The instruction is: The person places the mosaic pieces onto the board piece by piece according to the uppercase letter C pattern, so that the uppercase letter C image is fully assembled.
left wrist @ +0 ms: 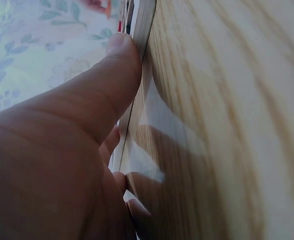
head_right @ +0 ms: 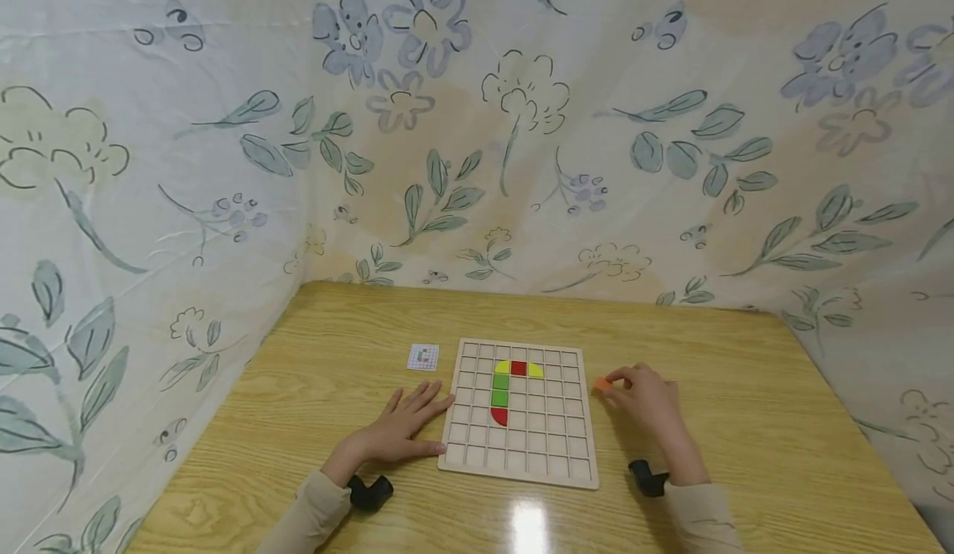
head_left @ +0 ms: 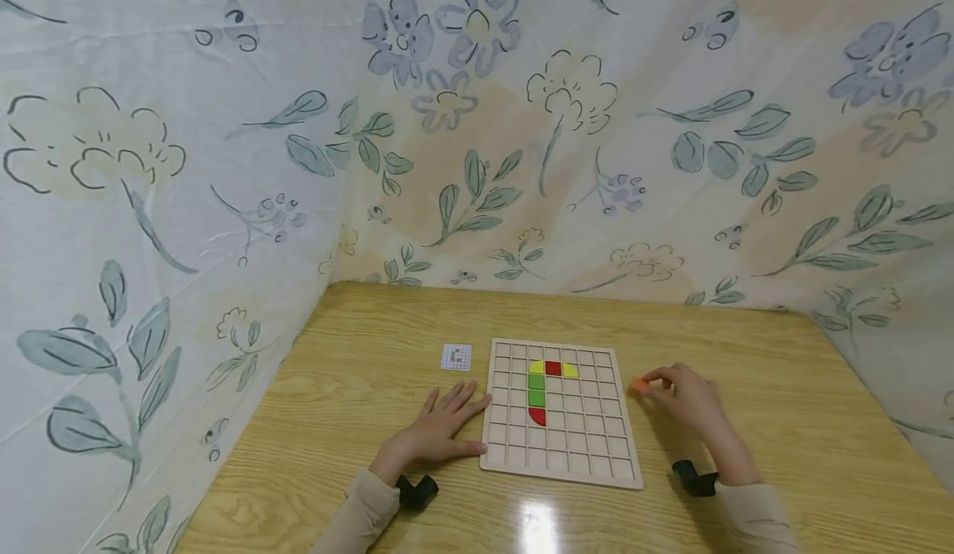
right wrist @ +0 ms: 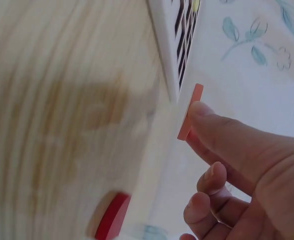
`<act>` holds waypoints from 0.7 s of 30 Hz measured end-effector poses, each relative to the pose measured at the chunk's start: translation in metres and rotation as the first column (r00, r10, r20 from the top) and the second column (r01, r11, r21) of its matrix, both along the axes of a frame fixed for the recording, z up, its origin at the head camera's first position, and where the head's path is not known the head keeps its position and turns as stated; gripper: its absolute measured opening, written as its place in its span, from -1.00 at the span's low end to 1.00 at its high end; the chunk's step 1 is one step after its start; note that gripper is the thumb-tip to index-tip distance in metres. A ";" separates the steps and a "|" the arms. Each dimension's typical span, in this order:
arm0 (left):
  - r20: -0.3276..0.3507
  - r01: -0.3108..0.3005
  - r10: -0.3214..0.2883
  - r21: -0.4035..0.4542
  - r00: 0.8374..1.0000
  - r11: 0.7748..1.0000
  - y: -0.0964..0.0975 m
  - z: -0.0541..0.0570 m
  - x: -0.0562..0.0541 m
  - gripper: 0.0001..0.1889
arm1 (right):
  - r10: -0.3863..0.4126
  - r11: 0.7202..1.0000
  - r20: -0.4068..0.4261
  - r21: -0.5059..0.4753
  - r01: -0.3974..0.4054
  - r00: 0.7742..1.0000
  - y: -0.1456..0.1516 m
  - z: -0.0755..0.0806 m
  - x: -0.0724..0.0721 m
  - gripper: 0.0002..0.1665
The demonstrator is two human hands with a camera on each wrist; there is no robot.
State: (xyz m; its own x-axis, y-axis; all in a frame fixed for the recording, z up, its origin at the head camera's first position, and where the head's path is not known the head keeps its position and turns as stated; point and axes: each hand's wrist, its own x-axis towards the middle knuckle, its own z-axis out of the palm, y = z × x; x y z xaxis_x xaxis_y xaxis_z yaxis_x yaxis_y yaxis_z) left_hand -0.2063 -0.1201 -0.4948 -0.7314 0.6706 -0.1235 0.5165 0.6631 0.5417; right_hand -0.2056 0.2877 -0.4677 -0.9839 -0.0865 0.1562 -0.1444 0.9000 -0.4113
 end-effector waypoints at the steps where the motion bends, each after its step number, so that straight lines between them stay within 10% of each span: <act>1: 0.000 0.001 -0.001 0.001 1.000 1.000 0.000 0.000 0.000 -0.23 | 0.005 1.000 -0.003 -0.002 -0.005 1.000 -0.003 0.000 0.000 -0.71; 21: -0.001 0.008 -0.008 0.008 1.000 1.000 -0.002 -0.003 -0.001 -0.24 | 0.116 0.993 0.025 -0.041 -0.115 0.993 -0.058 -0.001 0.002 -0.80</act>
State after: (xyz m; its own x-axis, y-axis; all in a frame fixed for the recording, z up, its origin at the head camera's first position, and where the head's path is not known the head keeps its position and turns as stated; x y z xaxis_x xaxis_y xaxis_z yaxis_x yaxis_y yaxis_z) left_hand -0.2076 -0.1222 -0.4981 -0.7260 0.6776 -0.1175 0.5226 0.6546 0.5463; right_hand -0.2037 0.2300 -0.4687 -0.9716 -0.1945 0.1346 -0.2349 0.8611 -0.4510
